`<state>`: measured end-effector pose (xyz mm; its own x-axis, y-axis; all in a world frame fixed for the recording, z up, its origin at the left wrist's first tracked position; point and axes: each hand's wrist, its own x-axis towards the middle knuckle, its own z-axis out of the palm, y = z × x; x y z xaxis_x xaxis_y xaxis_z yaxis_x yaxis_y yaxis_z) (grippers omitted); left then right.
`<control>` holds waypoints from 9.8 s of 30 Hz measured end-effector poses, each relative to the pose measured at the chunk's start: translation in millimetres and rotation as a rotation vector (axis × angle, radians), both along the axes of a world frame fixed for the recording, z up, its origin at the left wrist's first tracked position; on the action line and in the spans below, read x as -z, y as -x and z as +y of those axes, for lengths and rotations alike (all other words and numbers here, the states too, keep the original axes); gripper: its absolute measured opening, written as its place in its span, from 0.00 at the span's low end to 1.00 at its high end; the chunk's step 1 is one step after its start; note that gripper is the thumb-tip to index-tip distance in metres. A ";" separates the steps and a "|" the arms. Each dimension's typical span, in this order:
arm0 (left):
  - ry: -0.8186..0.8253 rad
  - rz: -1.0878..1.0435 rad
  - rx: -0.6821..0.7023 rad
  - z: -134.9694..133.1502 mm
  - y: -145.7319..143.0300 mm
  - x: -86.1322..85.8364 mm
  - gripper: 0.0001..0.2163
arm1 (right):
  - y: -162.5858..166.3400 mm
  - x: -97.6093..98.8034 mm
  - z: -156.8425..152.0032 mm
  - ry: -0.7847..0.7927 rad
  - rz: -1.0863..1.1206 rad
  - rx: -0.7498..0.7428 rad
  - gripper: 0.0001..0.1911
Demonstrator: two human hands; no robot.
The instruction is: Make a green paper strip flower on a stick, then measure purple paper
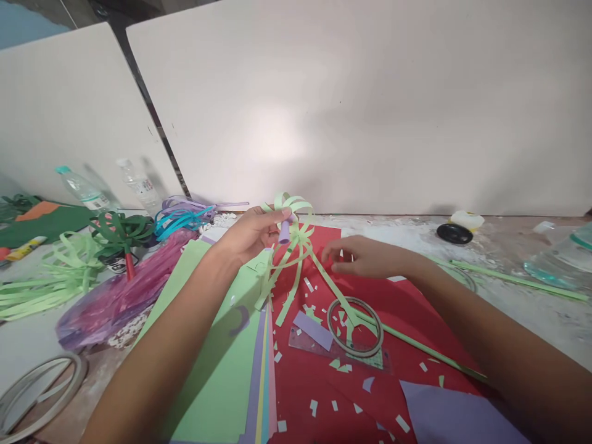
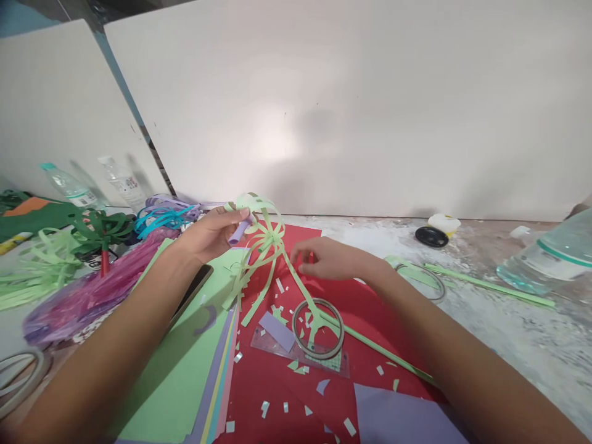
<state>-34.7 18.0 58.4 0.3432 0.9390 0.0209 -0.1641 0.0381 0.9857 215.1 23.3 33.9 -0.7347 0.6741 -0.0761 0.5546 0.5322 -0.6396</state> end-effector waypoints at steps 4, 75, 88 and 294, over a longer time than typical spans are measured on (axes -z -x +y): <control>0.124 -0.141 -0.061 5.6 0.6 9.7 0.07 | 15.1 26.5 -9.2 -0.081 -0.063 0.081 0.12; -0.177 0.144 0.104 -15.5 -17.6 22.5 0.10 | 9.0 3.9 -32.4 0.127 0.576 0.349 0.14; -0.301 0.405 -0.070 -23.6 -24.6 19.9 0.11 | 10.7 0.1 -36.9 -0.025 0.446 0.457 0.13; 0.007 0.146 0.137 -22.9 -7.4 12.4 0.18 | 4.9 -10.9 -40.8 0.016 0.396 0.348 0.12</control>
<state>-27.3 -4.9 46.0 0.4668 0.8832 -0.0450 -0.0120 0.0572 0.9983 210.2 -17.5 44.9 -0.4420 0.8844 0.1498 0.4111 0.3482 -0.8425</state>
